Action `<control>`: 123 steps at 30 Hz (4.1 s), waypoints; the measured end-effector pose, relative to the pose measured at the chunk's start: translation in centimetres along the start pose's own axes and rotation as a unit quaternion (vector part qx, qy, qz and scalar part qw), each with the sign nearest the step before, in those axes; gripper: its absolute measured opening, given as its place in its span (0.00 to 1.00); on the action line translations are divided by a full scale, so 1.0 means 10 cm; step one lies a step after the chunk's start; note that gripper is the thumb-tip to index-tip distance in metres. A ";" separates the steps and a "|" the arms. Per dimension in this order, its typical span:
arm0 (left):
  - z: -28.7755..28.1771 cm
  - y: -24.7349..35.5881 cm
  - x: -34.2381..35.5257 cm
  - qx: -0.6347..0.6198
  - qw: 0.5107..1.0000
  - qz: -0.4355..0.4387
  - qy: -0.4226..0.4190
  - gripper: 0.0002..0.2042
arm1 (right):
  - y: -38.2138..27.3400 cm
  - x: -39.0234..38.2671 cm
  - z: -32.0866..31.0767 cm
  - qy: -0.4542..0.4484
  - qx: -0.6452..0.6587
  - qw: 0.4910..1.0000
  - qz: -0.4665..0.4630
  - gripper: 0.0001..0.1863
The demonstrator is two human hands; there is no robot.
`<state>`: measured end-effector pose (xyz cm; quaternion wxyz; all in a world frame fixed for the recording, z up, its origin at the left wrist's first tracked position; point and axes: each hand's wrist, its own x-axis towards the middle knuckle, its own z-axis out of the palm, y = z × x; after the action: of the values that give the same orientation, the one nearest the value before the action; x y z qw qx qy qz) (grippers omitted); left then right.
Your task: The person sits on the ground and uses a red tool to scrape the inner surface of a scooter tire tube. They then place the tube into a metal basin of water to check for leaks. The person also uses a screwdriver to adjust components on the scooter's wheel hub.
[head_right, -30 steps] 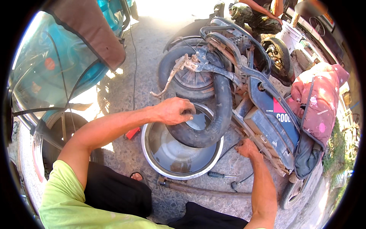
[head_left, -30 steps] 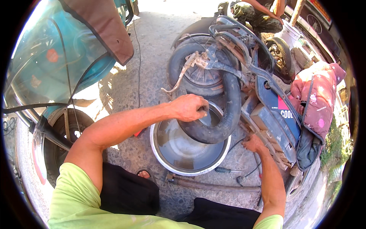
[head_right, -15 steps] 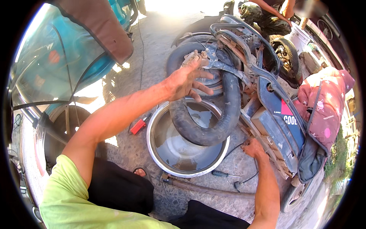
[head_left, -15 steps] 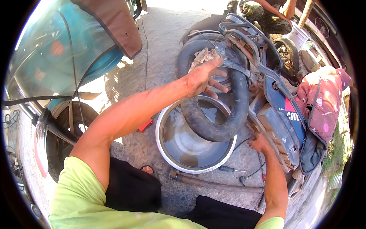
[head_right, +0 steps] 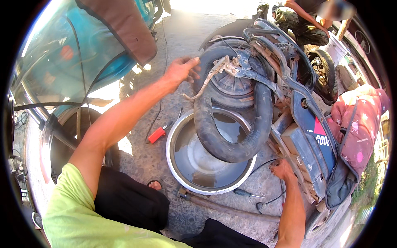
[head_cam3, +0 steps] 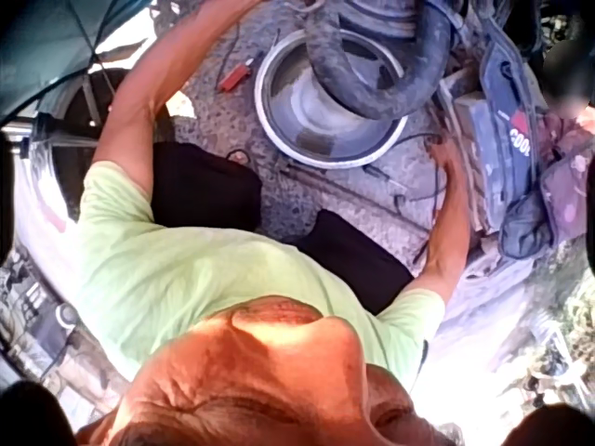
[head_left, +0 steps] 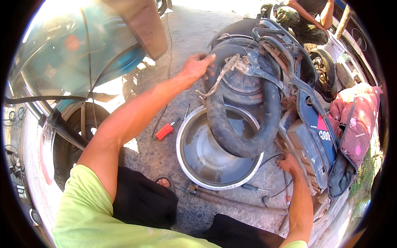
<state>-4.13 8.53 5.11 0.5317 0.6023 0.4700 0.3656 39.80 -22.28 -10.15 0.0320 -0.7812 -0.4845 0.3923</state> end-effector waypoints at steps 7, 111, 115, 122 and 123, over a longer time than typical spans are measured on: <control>-0.15 -0.34 0.14 0.118 0.991 0.009 0.062 0.24 | 0.04 0.02 0.02 0.009 -0.008 1.000 0.006 0.15; 1.76 -0.13 -0.13 0.239 0.957 0.014 -0.163 0.44 | -1.74 0.26 -0.24 0.114 0.498 0.849 -0.136 0.40; 1.72 -0.08 -0.16 0.239 0.955 0.039 -0.174 0.37 | -1.70 0.16 -0.27 0.129 0.480 0.859 -0.125 0.40; 1.33 -0.27 -0.13 0.237 0.935 0.140 -0.224 0.27 | -1.56 0.36 -0.23 0.161 0.420 0.885 -0.117 0.39; 1.30 -0.25 -0.17 0.211 0.940 0.130 -0.236 0.23 | -1.44 0.33 -0.19 0.156 0.431 0.882 -0.105 0.37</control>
<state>7.16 3.08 0.62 0.4360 0.8255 0.3152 0.1707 31.23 -11.49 -4.55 0.4820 -0.6859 -0.3355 0.4297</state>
